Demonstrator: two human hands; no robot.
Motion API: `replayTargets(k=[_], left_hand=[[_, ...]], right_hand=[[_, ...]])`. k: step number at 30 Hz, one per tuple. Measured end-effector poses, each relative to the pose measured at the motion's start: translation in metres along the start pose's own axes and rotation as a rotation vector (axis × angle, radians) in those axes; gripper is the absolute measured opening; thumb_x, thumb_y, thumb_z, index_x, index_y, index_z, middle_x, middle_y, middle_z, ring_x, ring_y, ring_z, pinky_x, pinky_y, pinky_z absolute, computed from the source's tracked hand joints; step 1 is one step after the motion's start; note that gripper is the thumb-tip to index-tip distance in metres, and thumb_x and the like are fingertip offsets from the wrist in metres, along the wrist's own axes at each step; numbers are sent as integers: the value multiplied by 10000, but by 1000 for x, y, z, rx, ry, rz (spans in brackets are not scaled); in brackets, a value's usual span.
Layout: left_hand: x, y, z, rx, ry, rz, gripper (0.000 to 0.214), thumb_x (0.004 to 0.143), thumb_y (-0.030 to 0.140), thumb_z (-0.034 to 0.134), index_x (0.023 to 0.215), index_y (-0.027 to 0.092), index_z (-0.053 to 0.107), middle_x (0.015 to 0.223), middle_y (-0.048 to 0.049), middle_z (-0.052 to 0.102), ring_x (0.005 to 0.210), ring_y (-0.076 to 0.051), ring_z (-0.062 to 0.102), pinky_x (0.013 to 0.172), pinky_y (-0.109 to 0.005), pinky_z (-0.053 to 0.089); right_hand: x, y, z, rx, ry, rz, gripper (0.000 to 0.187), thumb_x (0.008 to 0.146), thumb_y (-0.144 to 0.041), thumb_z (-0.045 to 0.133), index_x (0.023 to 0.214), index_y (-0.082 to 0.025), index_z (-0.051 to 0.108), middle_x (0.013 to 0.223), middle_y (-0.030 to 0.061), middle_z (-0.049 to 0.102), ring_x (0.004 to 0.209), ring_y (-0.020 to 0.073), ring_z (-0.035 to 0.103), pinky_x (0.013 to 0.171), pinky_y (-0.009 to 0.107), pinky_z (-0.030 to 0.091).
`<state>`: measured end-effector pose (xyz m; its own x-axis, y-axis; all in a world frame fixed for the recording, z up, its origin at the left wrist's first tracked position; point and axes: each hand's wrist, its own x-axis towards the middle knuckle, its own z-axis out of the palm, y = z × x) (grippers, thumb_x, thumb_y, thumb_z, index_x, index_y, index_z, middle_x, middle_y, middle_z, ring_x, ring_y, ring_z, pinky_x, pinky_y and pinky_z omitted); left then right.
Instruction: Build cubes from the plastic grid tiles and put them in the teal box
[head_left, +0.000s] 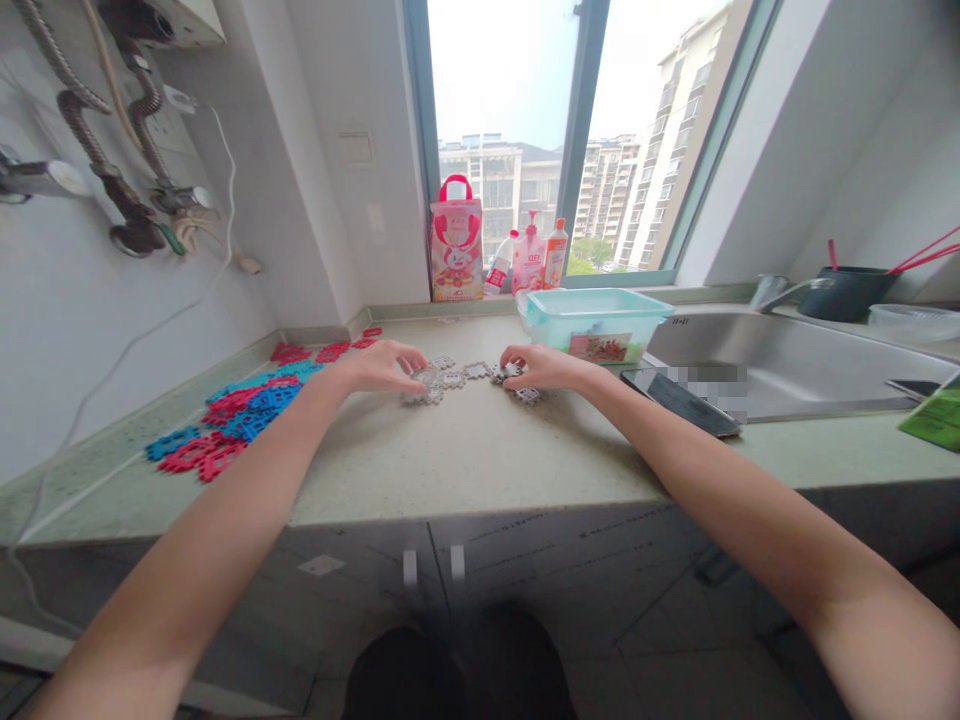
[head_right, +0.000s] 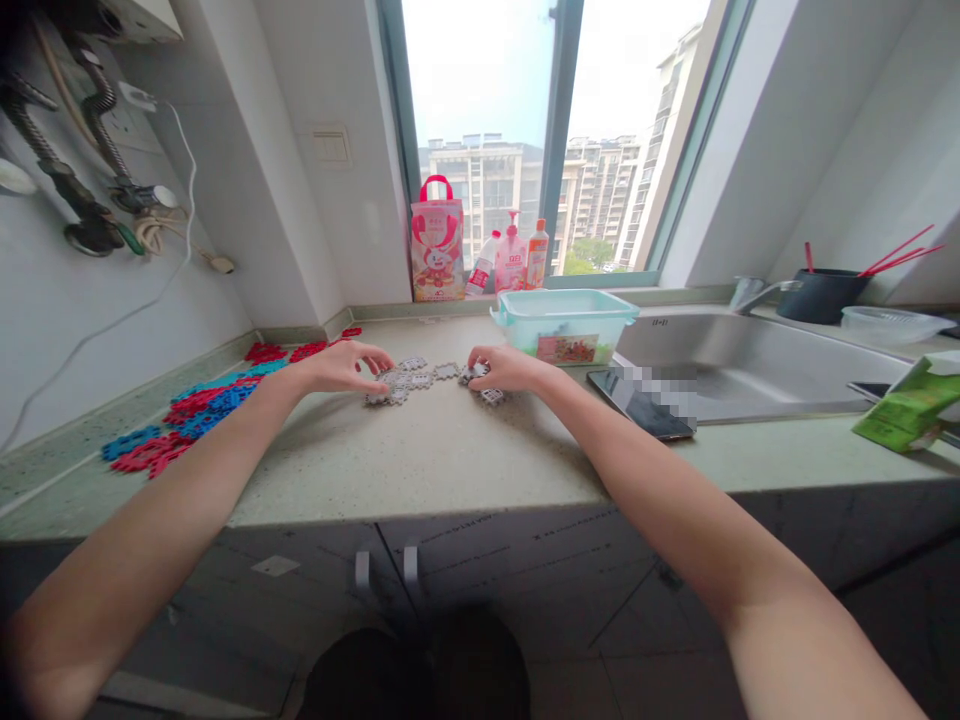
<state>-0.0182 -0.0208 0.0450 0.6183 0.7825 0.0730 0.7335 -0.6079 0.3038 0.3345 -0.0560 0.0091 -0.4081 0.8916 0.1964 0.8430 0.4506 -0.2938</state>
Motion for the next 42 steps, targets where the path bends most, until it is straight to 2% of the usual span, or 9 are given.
replayTargets(k=[4, 8, 15, 19, 23, 30, 36, 39, 42], left_hand=[[-5, -4, -11, -41, -72, -99, 662, 664, 622, 842, 1181, 213, 786, 1170, -97, 794, 1048, -261, 733, 849, -301, 546], [-5, -8, -9, -42, -169, -148, 685, 616, 632, 874, 1173, 238, 801, 1151, -79, 807, 1028, -259, 747, 828, -283, 551], [-5, -8, -4, 18, -131, -133, 556, 642, 569, 829, 1098, 251, 814, 1038, -53, 816, 941, -242, 749, 763, -273, 523], [-2, 1, 1, -12, -106, -57, 613, 663, 592, 817, 1180, 263, 795, 1071, -51, 802, 953, -239, 735, 774, -284, 519], [-1, 8, 6, 12, -161, -70, 691, 669, 636, 815, 1257, 274, 777, 1030, -39, 793, 909, -228, 724, 777, -286, 512], [-1, 17, 11, -2, -153, -52, 768, 629, 617, 836, 1298, 249, 757, 1099, -58, 759, 952, -232, 697, 827, -292, 518], [-5, 38, 15, -75, -241, 39, 771, 635, 585, 850, 1317, 241, 744, 825, 15, 655, 742, -183, 601, 654, -278, 427], [-8, 50, 16, -100, -271, 72, 738, 647, 556, 863, 1306, 242, 752, 750, 35, 593, 697, -164, 558, 642, -277, 391], [-9, 55, 16, -106, -270, 90, 735, 637, 559, 881, 1293, 249, 763, 770, 33, 609, 726, -166, 566, 671, -276, 396]], right_hand=[[-1, -1, 0, -5, 7, 0, 344, 873, -309, 774, 1197, -211, 713, 1122, 70, 754, 923, 189, 687, 829, 259, 487], [-2, -1, -1, 9, 14, 3, 336, 864, -295, 782, 1183, -211, 715, 1098, 66, 750, 921, 188, 680, 825, 259, 482], [-2, -1, 0, -3, 18, 14, 367, 840, -285, 792, 1191, -209, 717, 1114, 72, 746, 936, 194, 682, 841, 266, 485], [-2, 0, 0, -7, 11, 21, 378, 840, -285, 790, 1204, -213, 713, 1137, 75, 744, 939, 197, 683, 843, 267, 487], [0, 2, 1, 3, 12, 18, 378, 845, -287, 783, 1209, -213, 712, 1148, 77, 746, 924, 194, 685, 838, 268, 488], [1, 3, 3, 18, 11, 18, 387, 838, -316, 791, 1206, -222, 718, 1127, 65, 753, 913, 187, 685, 821, 260, 488], [-1, -3, 2, 70, 45, -48, 359, 816, -300, 796, 1162, -226, 734, 1042, 50, 764, 841, 178, 665, 781, 273, 482], [0, -10, 4, 130, 163, -137, 336, 807, -302, 789, 1128, -220, 735, 963, 35, 756, 859, 182, 665, 806, 288, 488], [2, -22, 12, 228, 244, -270, 335, 809, -309, 776, 1129, -221, 728, 1018, 35, 762, 953, 191, 679, 867, 305, 498]])
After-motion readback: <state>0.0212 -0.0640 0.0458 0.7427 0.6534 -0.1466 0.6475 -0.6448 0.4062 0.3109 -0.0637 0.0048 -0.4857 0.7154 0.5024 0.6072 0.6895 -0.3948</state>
